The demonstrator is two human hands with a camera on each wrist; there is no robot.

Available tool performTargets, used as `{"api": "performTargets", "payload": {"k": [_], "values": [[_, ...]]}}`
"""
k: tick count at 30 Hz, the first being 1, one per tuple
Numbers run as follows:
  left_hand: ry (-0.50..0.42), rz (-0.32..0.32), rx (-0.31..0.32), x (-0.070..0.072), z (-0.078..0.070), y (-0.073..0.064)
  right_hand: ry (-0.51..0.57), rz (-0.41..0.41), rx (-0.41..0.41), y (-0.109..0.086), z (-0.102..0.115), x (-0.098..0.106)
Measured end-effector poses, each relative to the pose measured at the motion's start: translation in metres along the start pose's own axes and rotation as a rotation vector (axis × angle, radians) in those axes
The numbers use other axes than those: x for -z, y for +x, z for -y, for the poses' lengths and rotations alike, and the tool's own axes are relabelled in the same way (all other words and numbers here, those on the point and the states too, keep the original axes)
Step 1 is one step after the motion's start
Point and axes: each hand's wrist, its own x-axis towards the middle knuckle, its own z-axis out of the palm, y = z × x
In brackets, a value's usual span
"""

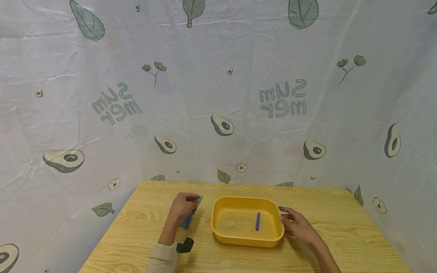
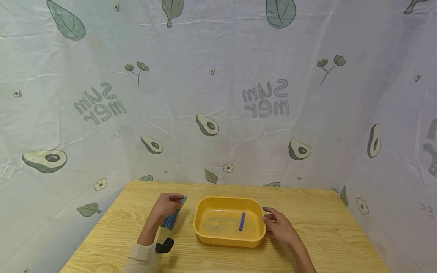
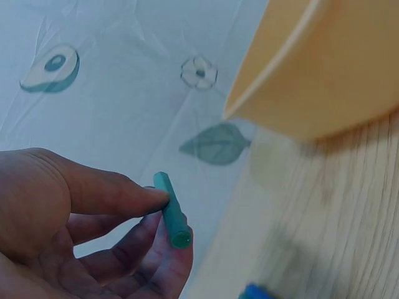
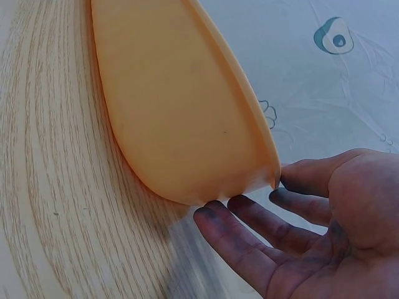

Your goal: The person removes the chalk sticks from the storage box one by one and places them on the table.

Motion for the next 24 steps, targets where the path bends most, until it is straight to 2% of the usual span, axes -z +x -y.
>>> {"api": "performTargets", "payload": {"k": [5,13,24], "values": [[0.024,-0.04,0.01,0.013,0.011,0.004,0.006,0.008,0.003,0.001,0.0,0.003],[-0.008,-0.085,0.058,0.024,0.03,0.004,0.013,0.023,0.006,0.005,-0.003,0.008],[0.085,-0.164,0.068,0.035,0.061,0.0,0.022,0.025,0.003,0.008,-0.003,0.008]]}}
